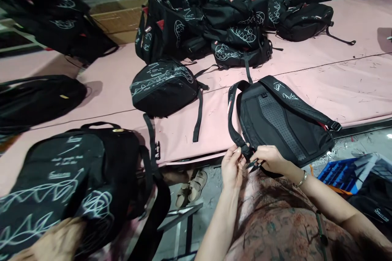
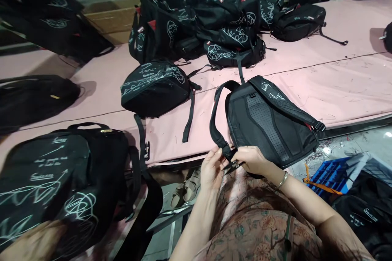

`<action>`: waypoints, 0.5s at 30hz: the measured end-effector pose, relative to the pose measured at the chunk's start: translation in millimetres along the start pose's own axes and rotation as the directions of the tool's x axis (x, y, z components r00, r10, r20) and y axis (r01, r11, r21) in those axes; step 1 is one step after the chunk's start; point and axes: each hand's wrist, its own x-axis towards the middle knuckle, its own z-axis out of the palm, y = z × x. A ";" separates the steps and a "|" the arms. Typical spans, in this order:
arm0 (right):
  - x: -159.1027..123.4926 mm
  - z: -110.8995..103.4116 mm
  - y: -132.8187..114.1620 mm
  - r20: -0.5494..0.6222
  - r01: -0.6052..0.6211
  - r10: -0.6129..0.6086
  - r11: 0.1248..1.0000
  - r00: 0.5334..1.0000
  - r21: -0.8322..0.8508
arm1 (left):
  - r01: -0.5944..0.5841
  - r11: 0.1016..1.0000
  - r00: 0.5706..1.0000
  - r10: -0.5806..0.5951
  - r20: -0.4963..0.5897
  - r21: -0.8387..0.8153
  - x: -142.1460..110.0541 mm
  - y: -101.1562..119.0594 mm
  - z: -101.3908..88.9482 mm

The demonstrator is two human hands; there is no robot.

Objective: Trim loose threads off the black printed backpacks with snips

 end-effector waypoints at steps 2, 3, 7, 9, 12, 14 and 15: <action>-6.0 -1.8 -1.2 0.080 0.027 -0.025 0.999 0.996 -0.019 | -0.034 0.999 0.999 0.034 -0.010 0.006 1.3 1.5 -0.8; -7.3 -1.4 -2.7 0.060 -0.010 0.009 1.000 0.998 0.008 | -0.040 0.999 0.999 0.040 -0.007 0.015 1.9 1.9 -1.3; 2.8 4.2 -9.2 -0.196 -0.361 0.432 0.878 0.880 0.313 | -0.024 0.999 0.999 0.023 0.035 0.043 1.6 0.4 -2.7; 13.8 7.5 -9.7 -0.169 -0.463 0.605 0.735 0.778 0.495 | -0.025 0.999 0.999 0.023 0.048 0.048 0.1 -1.1 -2.9; 29.1 11.4 -8.4 -0.041 -0.487 0.667 0.583 0.744 0.650 | -0.051 0.996 0.996 0.044 0.083 0.075 -3.1 -1.9 -3.4; 36.4 12.8 -9.2 -0.012 -0.475 0.678 0.526 0.735 0.706 | -0.101 0.990 0.989 0.089 0.121 0.100 -5.5 -2.7 -3.8; 39.3 13.0 -10.5 0.002 -0.466 0.680 0.501 0.734 0.729 | -0.134 0.985 0.984 0.119 0.133 0.111 -6.4 -4.0 -3.9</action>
